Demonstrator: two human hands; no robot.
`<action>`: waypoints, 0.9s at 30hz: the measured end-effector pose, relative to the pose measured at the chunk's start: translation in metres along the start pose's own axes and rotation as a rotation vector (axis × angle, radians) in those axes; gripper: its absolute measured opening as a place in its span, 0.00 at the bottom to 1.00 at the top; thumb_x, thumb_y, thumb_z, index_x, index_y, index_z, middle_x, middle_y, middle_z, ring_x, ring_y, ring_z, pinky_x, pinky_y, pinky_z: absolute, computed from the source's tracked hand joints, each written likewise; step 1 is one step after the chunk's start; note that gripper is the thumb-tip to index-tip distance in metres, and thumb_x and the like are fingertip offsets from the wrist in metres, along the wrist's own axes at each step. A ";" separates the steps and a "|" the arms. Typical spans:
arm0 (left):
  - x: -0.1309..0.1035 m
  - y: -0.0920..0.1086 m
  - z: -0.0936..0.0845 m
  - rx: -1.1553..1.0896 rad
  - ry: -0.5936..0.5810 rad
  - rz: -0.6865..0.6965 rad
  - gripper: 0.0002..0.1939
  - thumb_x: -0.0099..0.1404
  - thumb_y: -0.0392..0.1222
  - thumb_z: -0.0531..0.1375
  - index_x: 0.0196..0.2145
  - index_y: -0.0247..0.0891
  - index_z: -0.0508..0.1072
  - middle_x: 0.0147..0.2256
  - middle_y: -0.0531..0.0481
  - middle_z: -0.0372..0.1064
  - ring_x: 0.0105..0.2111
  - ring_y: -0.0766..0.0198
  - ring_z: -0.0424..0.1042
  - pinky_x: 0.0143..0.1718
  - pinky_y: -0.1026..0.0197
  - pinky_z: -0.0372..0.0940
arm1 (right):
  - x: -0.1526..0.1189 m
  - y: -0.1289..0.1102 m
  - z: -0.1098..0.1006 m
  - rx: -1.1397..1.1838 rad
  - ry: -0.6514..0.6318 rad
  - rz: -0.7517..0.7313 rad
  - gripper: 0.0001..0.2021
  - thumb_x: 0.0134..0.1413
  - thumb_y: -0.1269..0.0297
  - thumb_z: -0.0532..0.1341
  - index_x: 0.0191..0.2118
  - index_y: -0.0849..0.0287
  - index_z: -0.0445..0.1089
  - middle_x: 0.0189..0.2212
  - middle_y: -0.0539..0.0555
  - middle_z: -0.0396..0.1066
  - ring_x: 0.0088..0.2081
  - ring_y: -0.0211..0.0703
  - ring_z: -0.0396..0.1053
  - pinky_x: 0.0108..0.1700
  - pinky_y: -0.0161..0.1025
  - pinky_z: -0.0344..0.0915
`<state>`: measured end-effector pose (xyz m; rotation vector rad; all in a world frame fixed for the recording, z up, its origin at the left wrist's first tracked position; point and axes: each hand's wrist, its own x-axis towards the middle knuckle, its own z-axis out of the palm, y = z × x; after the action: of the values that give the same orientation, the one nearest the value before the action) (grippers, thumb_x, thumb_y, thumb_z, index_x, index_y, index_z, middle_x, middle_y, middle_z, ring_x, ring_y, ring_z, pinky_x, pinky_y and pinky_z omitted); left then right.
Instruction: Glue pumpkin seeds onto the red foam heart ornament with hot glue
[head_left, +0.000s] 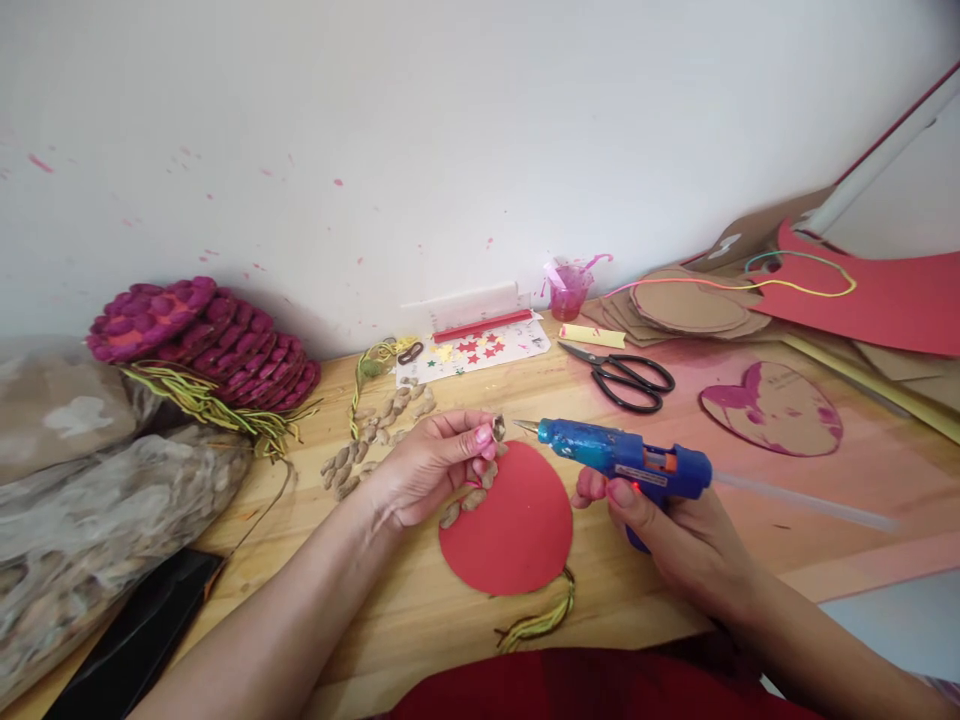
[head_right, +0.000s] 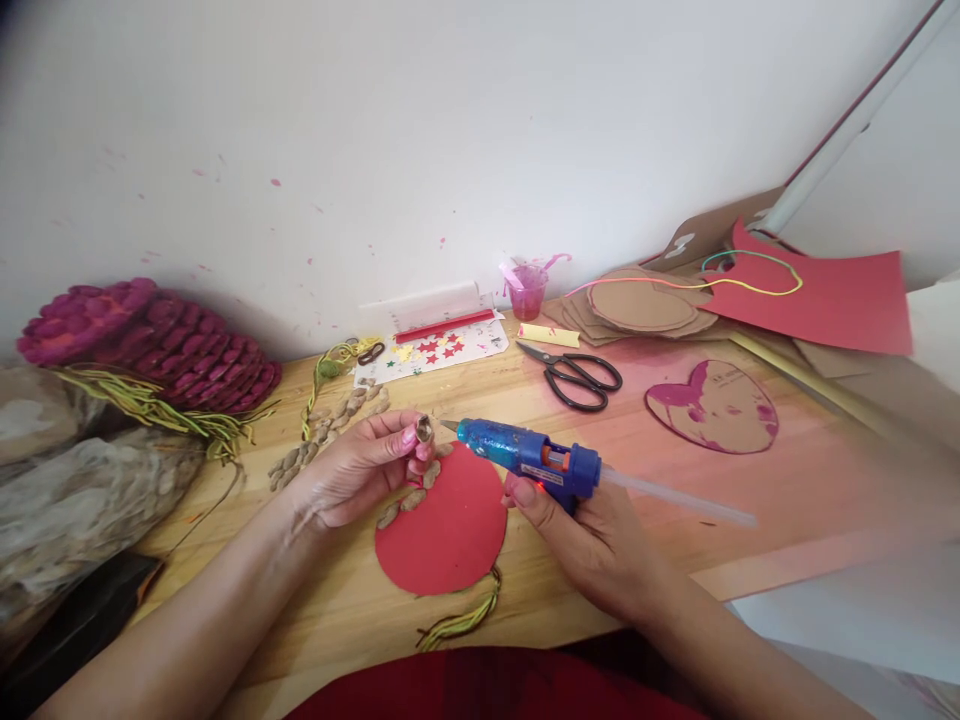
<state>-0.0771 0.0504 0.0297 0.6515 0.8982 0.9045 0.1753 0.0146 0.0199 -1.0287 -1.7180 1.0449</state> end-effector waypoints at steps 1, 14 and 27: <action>0.000 0.000 0.000 -0.011 0.002 0.002 0.15 0.49 0.41 0.75 0.31 0.33 0.76 0.25 0.50 0.71 0.23 0.71 0.66 0.26 0.70 0.63 | -0.001 0.000 0.000 0.009 -0.019 -0.015 0.10 0.65 0.57 0.56 0.37 0.54 0.73 0.31 0.52 0.74 0.33 0.44 0.73 0.35 0.38 0.71; 0.000 -0.001 0.002 -0.085 -0.006 0.020 0.14 0.48 0.38 0.75 0.31 0.33 0.77 0.24 0.51 0.70 0.23 0.72 0.67 0.27 0.70 0.65 | -0.003 -0.003 -0.003 -0.121 -0.115 -0.073 0.10 0.64 0.59 0.56 0.37 0.53 0.75 0.29 0.52 0.74 0.35 0.46 0.75 0.37 0.40 0.73; -0.001 -0.001 0.002 -0.038 -0.002 0.011 0.15 0.49 0.41 0.75 0.31 0.33 0.76 0.24 0.51 0.71 0.23 0.71 0.67 0.27 0.69 0.64 | -0.003 -0.004 -0.002 -0.150 -0.116 -0.069 0.09 0.64 0.61 0.57 0.35 0.53 0.73 0.30 0.52 0.74 0.34 0.46 0.74 0.37 0.40 0.72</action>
<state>-0.0751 0.0492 0.0304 0.6253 0.8746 0.9284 0.1774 0.0108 0.0230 -1.0109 -1.9364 0.9602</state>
